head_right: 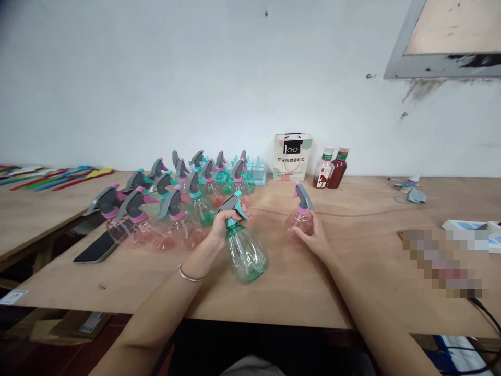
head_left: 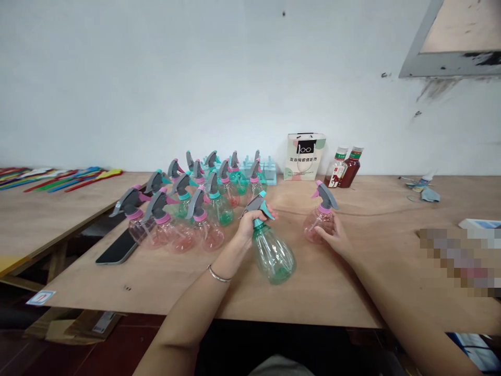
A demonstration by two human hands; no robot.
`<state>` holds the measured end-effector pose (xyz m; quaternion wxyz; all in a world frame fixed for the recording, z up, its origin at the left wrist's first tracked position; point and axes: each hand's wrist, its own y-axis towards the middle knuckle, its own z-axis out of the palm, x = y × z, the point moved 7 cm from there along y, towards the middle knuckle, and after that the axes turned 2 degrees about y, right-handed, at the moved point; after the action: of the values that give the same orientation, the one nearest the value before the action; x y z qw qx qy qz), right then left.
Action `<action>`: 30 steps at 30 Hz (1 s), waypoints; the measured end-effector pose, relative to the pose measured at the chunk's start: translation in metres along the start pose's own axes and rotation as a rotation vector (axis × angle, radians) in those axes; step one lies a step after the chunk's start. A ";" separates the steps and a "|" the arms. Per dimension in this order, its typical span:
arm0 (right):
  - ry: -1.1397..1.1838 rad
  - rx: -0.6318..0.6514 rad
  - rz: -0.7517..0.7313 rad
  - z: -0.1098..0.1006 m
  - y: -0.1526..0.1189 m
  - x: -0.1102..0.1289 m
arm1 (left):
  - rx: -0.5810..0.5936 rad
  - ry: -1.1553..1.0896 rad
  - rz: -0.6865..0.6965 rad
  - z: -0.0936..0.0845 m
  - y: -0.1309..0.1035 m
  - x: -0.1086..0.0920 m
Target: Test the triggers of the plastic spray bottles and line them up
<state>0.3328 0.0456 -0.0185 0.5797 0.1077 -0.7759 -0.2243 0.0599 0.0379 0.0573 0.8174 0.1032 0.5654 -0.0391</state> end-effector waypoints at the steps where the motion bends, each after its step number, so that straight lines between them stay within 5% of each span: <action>1: 0.010 0.011 0.010 0.001 0.000 -0.001 | 0.015 0.017 0.030 0.002 0.000 -0.002; 4: 0.055 0.050 0.044 0.003 0.000 -0.004 | 0.033 0.028 0.119 0.004 0.000 -0.009; 10: 0.083 0.054 0.081 0.004 0.000 -0.006 | -0.118 -0.041 0.126 -0.010 0.005 -0.008; 16: 0.089 0.079 0.074 0.005 -0.001 -0.005 | -0.001 0.007 0.163 0.001 0.001 -0.013; 22: 0.084 0.064 0.046 0.003 0.000 -0.006 | -0.017 -0.111 0.076 -0.001 0.001 -0.006; 30: 0.058 0.048 0.030 0.003 0.000 0.001 | 0.045 -0.030 0.163 0.000 0.001 -0.011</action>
<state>0.3296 0.0457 -0.0188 0.6026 0.1164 -0.7653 -0.1938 0.0562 0.0385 0.0674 0.8238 0.1667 0.5417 0.0133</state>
